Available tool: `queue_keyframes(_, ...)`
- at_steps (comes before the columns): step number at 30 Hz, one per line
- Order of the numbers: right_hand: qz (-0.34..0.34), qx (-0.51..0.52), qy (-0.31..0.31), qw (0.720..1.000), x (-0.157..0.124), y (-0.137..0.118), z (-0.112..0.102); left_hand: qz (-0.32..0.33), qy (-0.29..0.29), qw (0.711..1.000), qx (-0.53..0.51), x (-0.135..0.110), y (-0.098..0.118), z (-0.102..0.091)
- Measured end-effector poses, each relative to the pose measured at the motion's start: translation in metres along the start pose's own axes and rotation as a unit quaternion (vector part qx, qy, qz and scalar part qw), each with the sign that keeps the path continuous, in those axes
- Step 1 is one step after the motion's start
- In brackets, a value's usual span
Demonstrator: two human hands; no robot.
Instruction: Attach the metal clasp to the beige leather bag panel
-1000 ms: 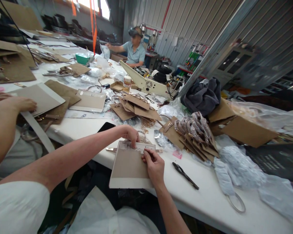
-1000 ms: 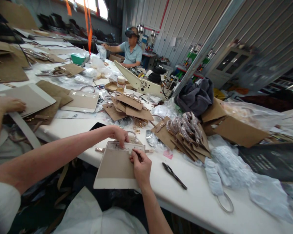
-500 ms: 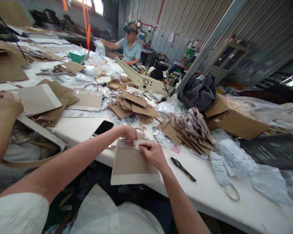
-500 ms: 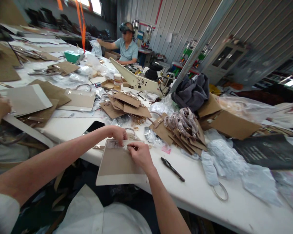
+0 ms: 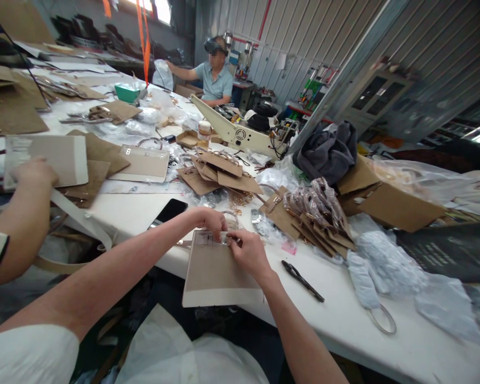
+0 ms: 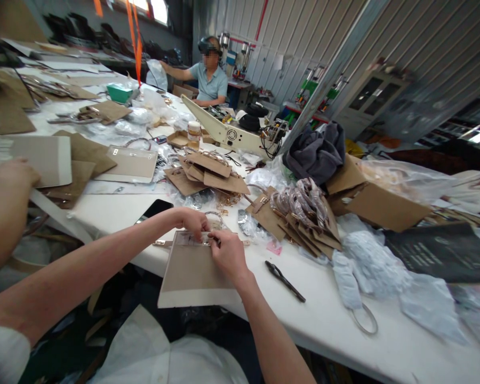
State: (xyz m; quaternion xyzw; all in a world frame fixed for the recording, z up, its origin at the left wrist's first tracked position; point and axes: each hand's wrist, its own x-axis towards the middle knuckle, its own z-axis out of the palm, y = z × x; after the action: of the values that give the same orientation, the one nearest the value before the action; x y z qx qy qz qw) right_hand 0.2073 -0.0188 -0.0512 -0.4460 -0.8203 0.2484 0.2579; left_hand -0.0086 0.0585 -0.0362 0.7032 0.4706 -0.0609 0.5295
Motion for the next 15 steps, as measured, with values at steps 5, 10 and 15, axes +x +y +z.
queue_keyframes(5,-0.017,-0.073,-0.005,0.997,-0.007,-0.012,0.0,0.006,0.002,1.0,0.012,-0.001,0.001,-0.001)
queue_keyframes(10,-0.022,-0.039,-0.002,0.999,-0.017,-0.012,0.0,0.005,-0.004,1.0,0.011,-0.002,0.001,-0.001)
queue_keyframes(15,-0.031,-0.034,-0.008,0.999,-0.022,-0.01,0.002,0.006,-0.012,1.0,0.005,0.001,0.0,-0.002)
